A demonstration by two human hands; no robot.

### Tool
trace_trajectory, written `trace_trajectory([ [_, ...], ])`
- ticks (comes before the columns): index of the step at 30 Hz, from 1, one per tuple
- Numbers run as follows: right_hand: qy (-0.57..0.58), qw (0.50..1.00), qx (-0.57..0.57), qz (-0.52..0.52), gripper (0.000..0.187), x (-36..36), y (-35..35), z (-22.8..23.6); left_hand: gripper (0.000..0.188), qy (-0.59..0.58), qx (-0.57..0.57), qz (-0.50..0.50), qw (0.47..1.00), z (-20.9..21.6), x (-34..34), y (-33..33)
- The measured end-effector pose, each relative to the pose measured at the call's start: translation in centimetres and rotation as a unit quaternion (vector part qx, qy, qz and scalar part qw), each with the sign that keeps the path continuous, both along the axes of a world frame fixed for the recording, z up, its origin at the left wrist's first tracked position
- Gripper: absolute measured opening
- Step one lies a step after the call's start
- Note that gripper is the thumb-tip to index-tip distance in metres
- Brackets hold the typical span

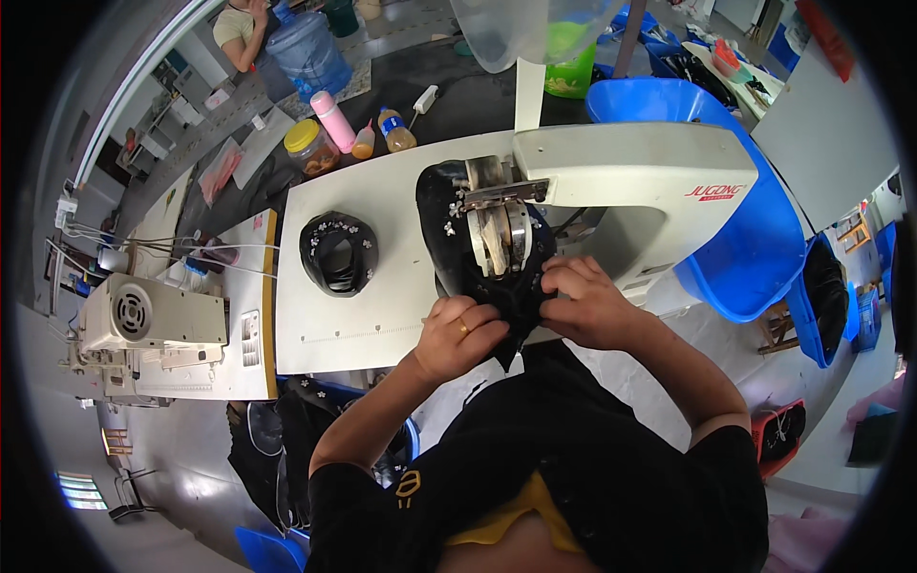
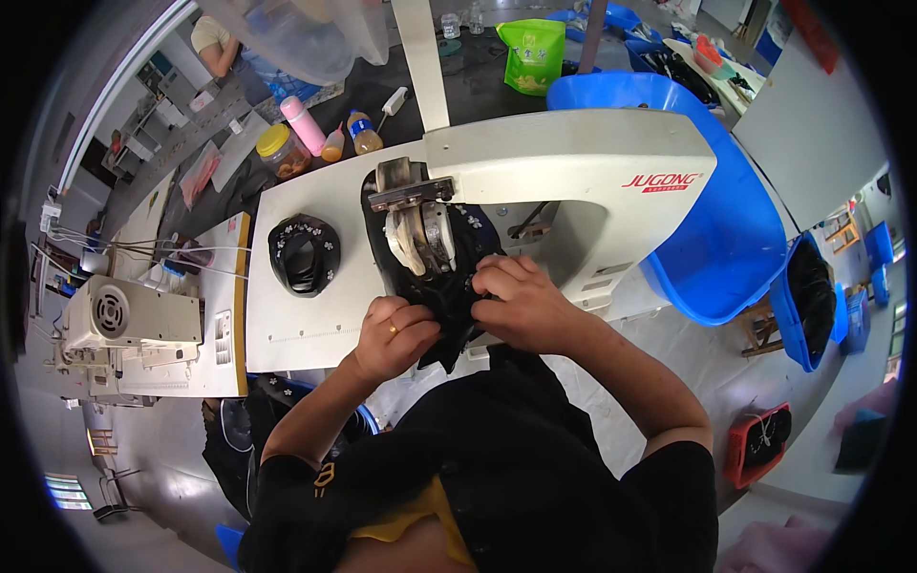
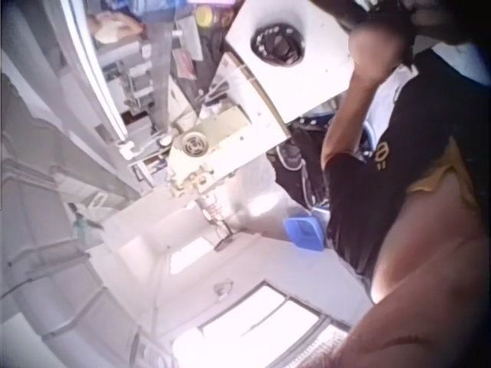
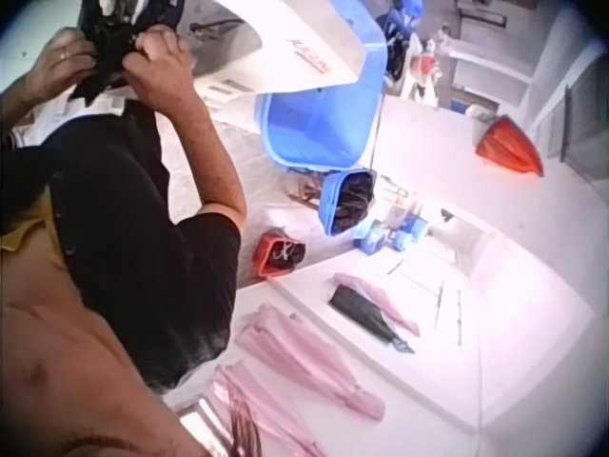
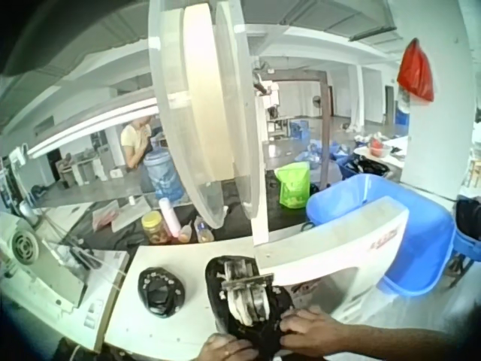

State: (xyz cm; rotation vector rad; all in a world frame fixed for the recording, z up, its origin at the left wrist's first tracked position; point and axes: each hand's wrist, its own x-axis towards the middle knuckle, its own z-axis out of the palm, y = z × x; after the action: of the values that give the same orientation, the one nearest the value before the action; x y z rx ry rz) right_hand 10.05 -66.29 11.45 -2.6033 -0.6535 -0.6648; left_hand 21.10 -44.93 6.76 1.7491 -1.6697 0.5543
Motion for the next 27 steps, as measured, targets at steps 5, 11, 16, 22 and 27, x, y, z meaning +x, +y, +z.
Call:
trace_trajectory([
  [5, 0.069, 0.997, 0.037, 0.013, 0.027, 0.4, -0.9, -0.2, 0.02, 0.08, 0.108, 0.038, 0.99, 2.7, -1.2, -0.5],
  [11, 0.137, 0.987, 0.037, 0.074, 0.04, 2.4, -2.3, 2.9, 0.018, 0.148, 0.119, -0.045, 0.981, 7.8, -0.1, -0.6],
  [16, 0.131, 0.965, 0.177, 0.141, 0.033, 3.8, -3.3, 4.2, 0.019, 0.246, 0.099, -0.095, 0.959, 10.6, 2.0, -0.8],
  [22, 0.253, 0.737, 0.609, 0.146, 0.022, 4.4, -1.9, 0.9, 0.026, 0.547, -0.1, -0.157, 0.816, 8.9, 2.5, -1.8],
  [27, 0.18, 0.687, 0.691, 0.138, 0.034, 6.2, -1.4, -0.4, 0.025, 0.612, -0.18, -0.14, 0.757, 8.3, 2.9, -2.9],
])
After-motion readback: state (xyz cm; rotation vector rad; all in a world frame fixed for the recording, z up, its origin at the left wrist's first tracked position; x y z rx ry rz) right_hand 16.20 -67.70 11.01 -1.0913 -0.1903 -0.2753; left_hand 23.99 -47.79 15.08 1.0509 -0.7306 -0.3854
